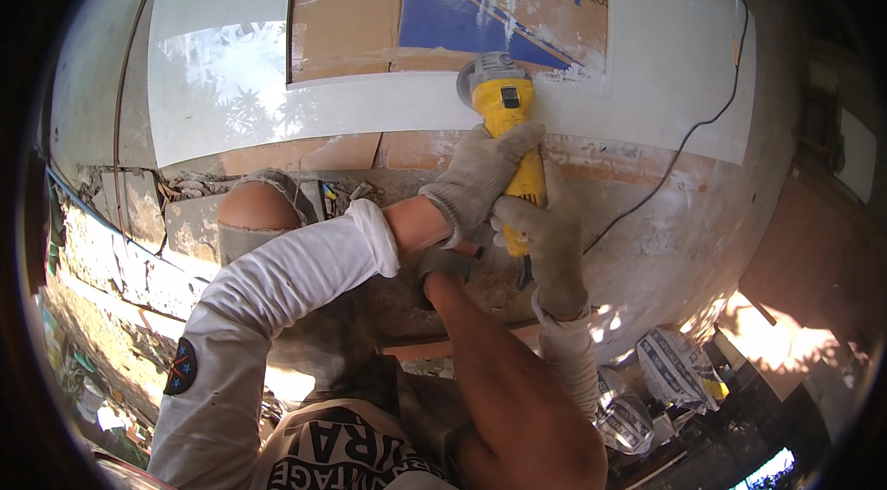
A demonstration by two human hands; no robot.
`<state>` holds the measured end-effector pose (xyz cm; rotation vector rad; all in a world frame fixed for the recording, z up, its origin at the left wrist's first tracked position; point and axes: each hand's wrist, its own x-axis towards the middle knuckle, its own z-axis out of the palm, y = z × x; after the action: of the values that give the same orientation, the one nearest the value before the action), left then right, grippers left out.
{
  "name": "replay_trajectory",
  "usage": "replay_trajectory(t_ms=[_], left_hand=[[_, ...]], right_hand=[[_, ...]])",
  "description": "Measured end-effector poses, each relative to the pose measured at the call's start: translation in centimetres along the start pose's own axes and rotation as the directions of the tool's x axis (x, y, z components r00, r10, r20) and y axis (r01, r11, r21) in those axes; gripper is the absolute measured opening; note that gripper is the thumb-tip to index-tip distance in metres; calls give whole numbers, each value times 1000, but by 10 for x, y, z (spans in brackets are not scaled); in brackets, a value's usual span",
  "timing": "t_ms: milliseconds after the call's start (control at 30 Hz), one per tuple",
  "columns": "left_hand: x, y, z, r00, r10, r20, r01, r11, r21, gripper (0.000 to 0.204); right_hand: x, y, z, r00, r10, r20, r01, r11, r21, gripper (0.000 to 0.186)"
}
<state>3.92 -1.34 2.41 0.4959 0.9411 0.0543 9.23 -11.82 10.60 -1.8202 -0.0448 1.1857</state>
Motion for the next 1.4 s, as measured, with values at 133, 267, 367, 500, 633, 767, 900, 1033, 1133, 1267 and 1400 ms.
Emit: replay_trajectory(t_ms=[133,267,367,500,633,767,900,1033,1133,1267,1400], left_hand=[[5,-4,7,1000,-10,17,10,1000,-2,39],[12,-7,11,999,-11,52,9,999,38,39],[14,-9,17,998,-46,40,45,999,23,38],[15,-7,20,995,-31,94,28,999,28,37],[19,-12,28,996,-63,63,61,998,33,37],[24,-15,30,993,-98,59,94,993,67,37],[21,-11,32,996,-48,78,45,998,31,37],[3,-5,29,999,-28,33,29,999,-21,40],[-10,0,18,1000,-14,-7,13,999,-43,40],[-18,4,3,996,2,-86,-9,997,-75,39],[-15,8,-8,996,14,-87,-21,996,-85,37]], right_hand=[[0,-2,-5,1000,-1,-6,1,1000,-14,57],[1,-2,-11,1000,-31,-3,31,999,13,53],[0,1,-15,998,-36,-52,37,999,13,51],[3,3,-23,998,-49,-27,46,994,-96,59],[1,3,-26,998,-24,-63,18,996,-82,55],[-1,0,-27,998,4,-58,-7,999,-49,55],[-4,-4,-22,994,-68,-89,62,996,-66,64],[-12,-15,-20,999,-26,-36,24,998,-55,71],[-8,-17,-15,1000,-15,24,17,995,-93,66],[-2,-8,1,994,-86,61,88,996,-30,64],[0,-9,3,993,-2,115,8,999,-46,69]])
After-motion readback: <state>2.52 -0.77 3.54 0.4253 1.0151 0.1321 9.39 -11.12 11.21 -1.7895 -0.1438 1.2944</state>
